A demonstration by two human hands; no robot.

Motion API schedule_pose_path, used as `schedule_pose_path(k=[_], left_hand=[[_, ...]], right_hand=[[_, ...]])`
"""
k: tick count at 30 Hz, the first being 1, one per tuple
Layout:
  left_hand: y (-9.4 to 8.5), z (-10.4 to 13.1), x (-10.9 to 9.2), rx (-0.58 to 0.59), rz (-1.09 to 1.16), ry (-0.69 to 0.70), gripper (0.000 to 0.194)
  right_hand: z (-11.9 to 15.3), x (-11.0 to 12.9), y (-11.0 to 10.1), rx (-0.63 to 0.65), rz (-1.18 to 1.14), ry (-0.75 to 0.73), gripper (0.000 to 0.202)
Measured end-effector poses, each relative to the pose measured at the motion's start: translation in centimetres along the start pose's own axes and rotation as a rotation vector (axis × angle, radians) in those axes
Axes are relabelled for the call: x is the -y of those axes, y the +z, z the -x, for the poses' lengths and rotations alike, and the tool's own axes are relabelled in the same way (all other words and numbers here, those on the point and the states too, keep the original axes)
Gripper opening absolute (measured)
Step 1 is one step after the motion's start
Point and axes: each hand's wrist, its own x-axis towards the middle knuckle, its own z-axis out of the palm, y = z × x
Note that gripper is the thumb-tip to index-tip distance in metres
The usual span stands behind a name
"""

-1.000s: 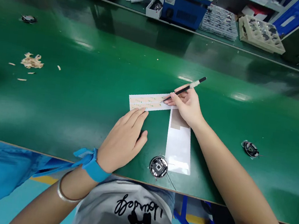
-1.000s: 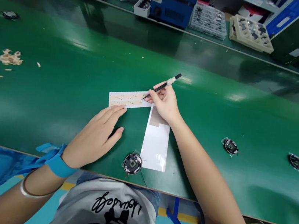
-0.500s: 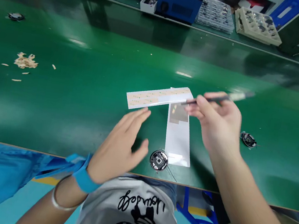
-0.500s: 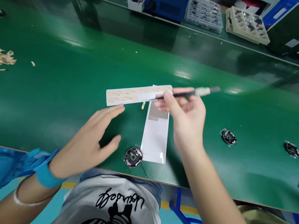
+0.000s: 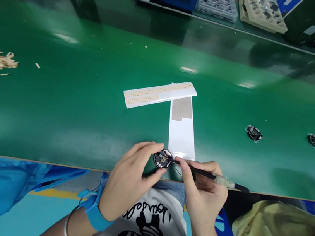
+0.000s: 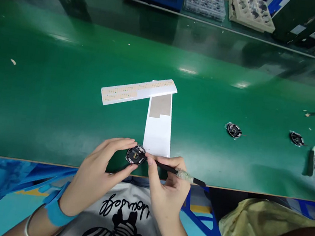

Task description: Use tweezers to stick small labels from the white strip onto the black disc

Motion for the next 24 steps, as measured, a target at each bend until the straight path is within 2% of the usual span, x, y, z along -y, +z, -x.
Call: schedule_pose_path(k=[7,14,17,24], left_hand=[[0.29,0.18,-0.17,-0.052,0.019,0.007,0.037],[0.29,-0.29,0.11,-0.059,-0.035,0.211,0.01],[0.21,-0.25,0.17,-0.06,-0.098,0.288,0.013],[0.1,0.18,0.28,-0.021,-0.159,0.257,0.023]], right_hand=[[0.25,-0.41,-0.06,-0.015,0.011,-0.018,0.017],[0.34,-0.6,-0.29,0.037,0.001,-0.013,0.019],[0.33,-0.71,-0.44,0.07,-0.004,-0.017,0.019],[0.25,-0.69,-0.56,0.053,0.015,-0.033,0.018]])
